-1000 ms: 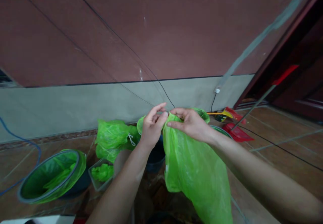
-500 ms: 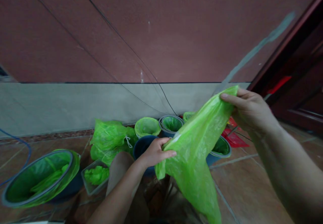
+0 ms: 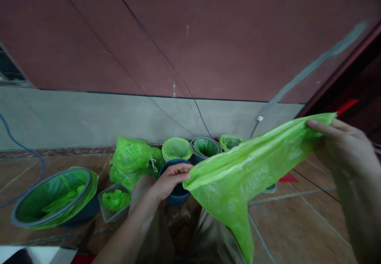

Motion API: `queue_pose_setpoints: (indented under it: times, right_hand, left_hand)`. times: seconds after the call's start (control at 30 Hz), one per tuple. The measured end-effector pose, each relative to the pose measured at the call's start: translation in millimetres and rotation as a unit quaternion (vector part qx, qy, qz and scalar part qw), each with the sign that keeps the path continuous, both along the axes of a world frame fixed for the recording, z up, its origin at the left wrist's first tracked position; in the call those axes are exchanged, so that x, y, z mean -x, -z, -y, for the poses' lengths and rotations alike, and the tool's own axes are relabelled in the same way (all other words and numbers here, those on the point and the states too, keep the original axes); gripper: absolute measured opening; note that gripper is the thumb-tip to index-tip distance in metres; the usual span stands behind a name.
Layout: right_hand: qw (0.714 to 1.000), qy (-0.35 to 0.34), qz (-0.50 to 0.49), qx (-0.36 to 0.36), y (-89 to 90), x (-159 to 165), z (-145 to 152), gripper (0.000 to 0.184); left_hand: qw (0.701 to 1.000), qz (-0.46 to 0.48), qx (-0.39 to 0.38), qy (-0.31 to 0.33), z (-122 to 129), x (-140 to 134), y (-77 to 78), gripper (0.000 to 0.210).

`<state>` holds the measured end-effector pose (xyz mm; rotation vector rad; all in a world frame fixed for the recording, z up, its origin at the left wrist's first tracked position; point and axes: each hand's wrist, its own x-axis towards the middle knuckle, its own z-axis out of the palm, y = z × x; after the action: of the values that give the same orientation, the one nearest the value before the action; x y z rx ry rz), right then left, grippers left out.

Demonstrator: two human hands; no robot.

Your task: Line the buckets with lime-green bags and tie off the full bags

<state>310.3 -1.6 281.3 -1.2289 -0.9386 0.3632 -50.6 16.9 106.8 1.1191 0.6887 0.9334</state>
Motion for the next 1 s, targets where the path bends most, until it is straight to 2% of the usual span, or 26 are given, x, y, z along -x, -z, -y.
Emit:
queue_pose_setpoints:
  times: [0.1,0.2,0.27,0.4,0.6,0.7,1.0]
  right_hand:
    - [0.998,-0.008,-0.067,-0.011,1.6,-3.8,-1.8,0.007]
    - [0.998,-0.009,-0.059,-0.018,4.0,-3.7,-1.8,0.007]
    - [0.999,-0.019,-0.045,-0.014,6.0,-2.1,-0.5,0.007]
    - [0.999,-0.041,-0.022,-0.012,8.1,3.0,2.0,0.013]
    - [0.997,-0.034,-0.067,0.013,9.9,9.0,-0.6,0.017]
    - [0.997,-0.039,-0.063,0.014,14.9,8.0,-3.6,0.016]
    - [0.997,-0.050,-0.063,0.024,19.7,9.3,-7.3,0.012]
  left_hand:
    - [0.998,-0.039,-0.030,-0.047,-2.2,-0.9,1.2,0.031]
    - [0.987,-0.095,-0.083,-0.104,-5.3,-4.1,0.8,0.026]
    - [0.982,-0.114,-0.098,-0.111,-6.1,-6.8,0.2,0.024]
    - [0.993,-0.101,-0.036,-0.050,-2.8,-10.7,2.6,0.016]
    - [0.995,-0.017,0.097,0.033,9.4,-9.8,11.0,0.011]
    - [0.993,0.005,0.101,0.064,16.5,-7.9,11.6,0.011]
    - [0.996,0.010,0.047,0.077,23.9,-0.6,4.1,0.018]
